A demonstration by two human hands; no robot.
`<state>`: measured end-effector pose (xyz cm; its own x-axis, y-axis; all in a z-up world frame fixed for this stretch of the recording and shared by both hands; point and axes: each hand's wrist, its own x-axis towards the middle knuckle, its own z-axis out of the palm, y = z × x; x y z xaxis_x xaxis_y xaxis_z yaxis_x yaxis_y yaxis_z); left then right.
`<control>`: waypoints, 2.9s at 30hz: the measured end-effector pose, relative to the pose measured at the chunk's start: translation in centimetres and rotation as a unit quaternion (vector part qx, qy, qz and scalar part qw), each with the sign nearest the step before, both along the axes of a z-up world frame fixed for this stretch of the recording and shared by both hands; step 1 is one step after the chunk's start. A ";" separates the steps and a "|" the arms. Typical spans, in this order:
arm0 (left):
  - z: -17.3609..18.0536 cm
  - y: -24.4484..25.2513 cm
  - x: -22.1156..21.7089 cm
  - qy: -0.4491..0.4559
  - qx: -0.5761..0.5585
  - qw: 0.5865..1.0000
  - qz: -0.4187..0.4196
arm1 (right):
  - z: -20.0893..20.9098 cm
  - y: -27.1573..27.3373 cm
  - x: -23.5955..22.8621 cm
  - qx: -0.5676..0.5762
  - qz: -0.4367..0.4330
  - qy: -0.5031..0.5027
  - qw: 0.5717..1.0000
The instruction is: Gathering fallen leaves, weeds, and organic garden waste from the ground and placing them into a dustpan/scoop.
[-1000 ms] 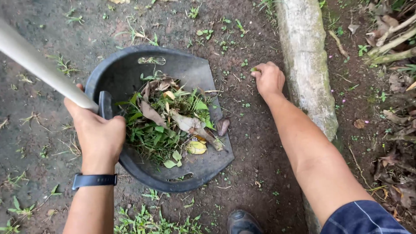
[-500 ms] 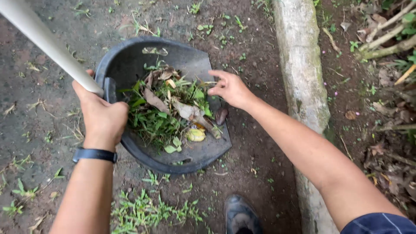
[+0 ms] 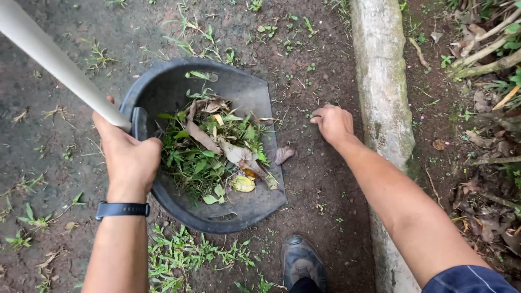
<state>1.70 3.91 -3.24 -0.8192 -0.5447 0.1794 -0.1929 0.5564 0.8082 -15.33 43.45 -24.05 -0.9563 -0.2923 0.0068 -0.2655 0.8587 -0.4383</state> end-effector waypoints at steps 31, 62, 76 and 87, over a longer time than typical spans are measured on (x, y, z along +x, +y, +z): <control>0.5 0.4 -0.3 -0.037 -0.002 0.998 0.053 | -1.9 -7.4 -5.1 -0.079 -0.071 0.124 0.987; 0.7 1.0 -4.1 -0.013 0.103 0.990 0.100 | 3.8 -8.3 -1.4 -0.403 0.013 -0.085 0.911; 0.1 1.8 -5.9 -0.044 -0.050 0.996 0.065 | -2.1 -7.9 -9.5 -0.096 -0.029 0.120 0.988; -1.0 1.2 -5.7 -0.001 -0.038 0.997 0.060 | 5.0 -12.0 0.7 -0.258 0.117 0.112 0.952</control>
